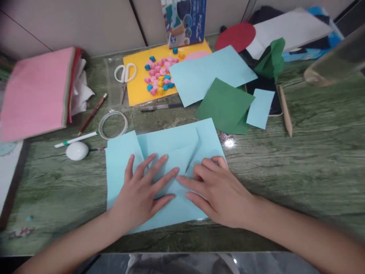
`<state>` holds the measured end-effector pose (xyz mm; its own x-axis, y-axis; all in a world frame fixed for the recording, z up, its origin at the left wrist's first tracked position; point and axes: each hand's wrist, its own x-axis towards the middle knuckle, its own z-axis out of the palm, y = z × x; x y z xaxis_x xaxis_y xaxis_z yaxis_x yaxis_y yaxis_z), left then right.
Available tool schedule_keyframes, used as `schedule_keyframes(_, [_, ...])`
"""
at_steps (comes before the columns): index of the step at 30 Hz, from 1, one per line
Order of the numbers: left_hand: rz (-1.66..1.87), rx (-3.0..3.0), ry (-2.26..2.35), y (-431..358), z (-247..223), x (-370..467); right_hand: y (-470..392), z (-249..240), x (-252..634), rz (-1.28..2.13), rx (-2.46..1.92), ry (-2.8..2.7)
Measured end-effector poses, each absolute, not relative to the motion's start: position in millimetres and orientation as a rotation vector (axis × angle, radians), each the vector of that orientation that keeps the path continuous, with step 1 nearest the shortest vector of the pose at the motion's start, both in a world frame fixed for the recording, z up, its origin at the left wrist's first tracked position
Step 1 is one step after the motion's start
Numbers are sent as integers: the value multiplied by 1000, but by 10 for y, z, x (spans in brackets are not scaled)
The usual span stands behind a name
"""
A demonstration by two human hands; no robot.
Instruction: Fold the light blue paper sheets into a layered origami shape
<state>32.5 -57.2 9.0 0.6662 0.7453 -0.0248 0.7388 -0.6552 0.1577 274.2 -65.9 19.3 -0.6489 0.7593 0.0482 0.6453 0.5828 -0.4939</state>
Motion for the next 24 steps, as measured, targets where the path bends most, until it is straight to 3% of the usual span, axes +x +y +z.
schedule_keyframes(5, [65,2723,1207,-577,88,323,-633,168,2742,665,-1160,-2557])
schedule_keyframes(20, [36,2758,1220,-579,90,319,-401,116,3003,135,-1500,-2499])
schedule_keyframes(24, [31,2758,1219,-579,83,326,-468,106,2919,245,-1340,-2552])
